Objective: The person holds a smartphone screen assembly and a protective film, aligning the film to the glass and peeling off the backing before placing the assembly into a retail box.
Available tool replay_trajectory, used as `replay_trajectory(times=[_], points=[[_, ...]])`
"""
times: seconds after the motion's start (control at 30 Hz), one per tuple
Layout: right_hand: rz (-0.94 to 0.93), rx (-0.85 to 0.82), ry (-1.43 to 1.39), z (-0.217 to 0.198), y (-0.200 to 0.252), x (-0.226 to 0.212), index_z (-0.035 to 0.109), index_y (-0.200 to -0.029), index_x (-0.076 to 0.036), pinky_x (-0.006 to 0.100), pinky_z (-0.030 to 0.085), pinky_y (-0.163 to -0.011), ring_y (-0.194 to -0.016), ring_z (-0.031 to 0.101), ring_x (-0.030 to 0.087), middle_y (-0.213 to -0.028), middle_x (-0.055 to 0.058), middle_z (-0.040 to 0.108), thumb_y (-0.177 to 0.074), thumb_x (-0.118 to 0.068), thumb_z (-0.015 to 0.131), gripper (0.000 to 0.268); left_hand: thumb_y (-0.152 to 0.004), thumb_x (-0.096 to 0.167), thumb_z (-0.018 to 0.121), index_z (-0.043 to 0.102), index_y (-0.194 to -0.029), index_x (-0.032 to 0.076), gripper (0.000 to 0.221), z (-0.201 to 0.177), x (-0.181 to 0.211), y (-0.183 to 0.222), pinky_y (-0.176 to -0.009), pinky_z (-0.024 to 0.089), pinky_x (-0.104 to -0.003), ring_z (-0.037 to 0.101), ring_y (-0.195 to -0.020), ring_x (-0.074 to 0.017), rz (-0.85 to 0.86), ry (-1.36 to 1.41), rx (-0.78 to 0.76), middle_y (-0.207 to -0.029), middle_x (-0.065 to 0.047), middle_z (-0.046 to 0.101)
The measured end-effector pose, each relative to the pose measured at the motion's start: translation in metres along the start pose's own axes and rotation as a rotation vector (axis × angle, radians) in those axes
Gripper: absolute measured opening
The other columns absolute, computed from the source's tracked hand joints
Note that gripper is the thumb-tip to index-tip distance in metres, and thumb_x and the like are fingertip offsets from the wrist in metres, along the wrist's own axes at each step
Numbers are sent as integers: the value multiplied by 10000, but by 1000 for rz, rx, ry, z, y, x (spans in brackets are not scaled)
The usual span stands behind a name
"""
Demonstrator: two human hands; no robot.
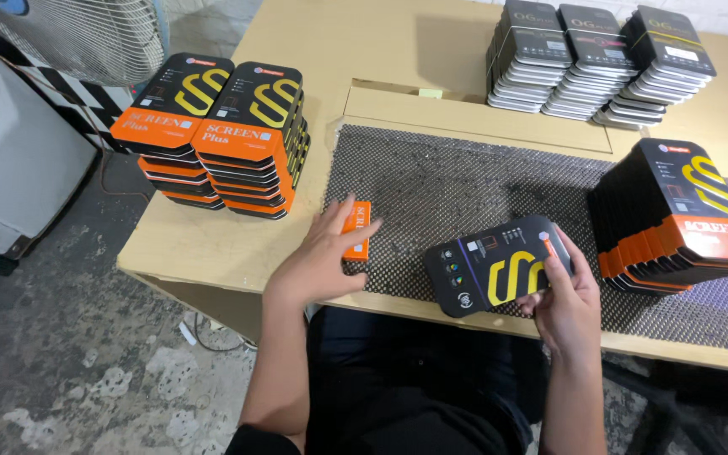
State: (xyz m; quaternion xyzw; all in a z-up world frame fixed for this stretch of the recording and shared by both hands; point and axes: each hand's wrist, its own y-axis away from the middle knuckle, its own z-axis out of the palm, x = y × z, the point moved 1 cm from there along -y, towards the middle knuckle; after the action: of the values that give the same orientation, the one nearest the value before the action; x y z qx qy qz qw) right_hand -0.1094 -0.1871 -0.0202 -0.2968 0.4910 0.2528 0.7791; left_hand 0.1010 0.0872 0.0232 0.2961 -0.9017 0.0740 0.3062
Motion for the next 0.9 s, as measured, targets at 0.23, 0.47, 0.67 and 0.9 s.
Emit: replay_trajectory(times=[0.23,0.47,0.67,0.9], points=[[-29,-10,-16,-5,0,2,347,-1575,-3,217,627,-394,-553,719,235,-957,264,673,-1078,-74,431,509,-609,555,811,408,-1582,277,1090,13,-1,-13,-1119,245,-596,347,-1359,-345,4,-95,36,-1513,-85,406],[-32,-26,-67,-11,-3,8,328,-1578,-22,227,651,-428,-589,733,249,-967,252,665,-1084,-94,440,511,-530,459,891,457,-1517,125,1129,30,44,-14,-1157,307,-572,369,-1315,-434,387,247,43,-1380,-156,438],[-27,20,-116,-18,-3,13,384,-1556,-46,239,646,-414,-602,738,271,-986,263,677,-1069,-84,461,495,-481,383,936,441,-1500,147,1157,45,54,-22,-1194,326,-543,387,-1370,-402,419,485,65,-1370,-107,366],[-54,32,-96,-12,-1,8,369,-1568,-41,274,639,-388,-558,718,291,-930,268,671,-1056,-65,473,523,-549,367,962,458,-1480,99,1092,41,59,-20,-1195,321,-506,440,-1400,-369,556,517,152,-1433,-153,480]])
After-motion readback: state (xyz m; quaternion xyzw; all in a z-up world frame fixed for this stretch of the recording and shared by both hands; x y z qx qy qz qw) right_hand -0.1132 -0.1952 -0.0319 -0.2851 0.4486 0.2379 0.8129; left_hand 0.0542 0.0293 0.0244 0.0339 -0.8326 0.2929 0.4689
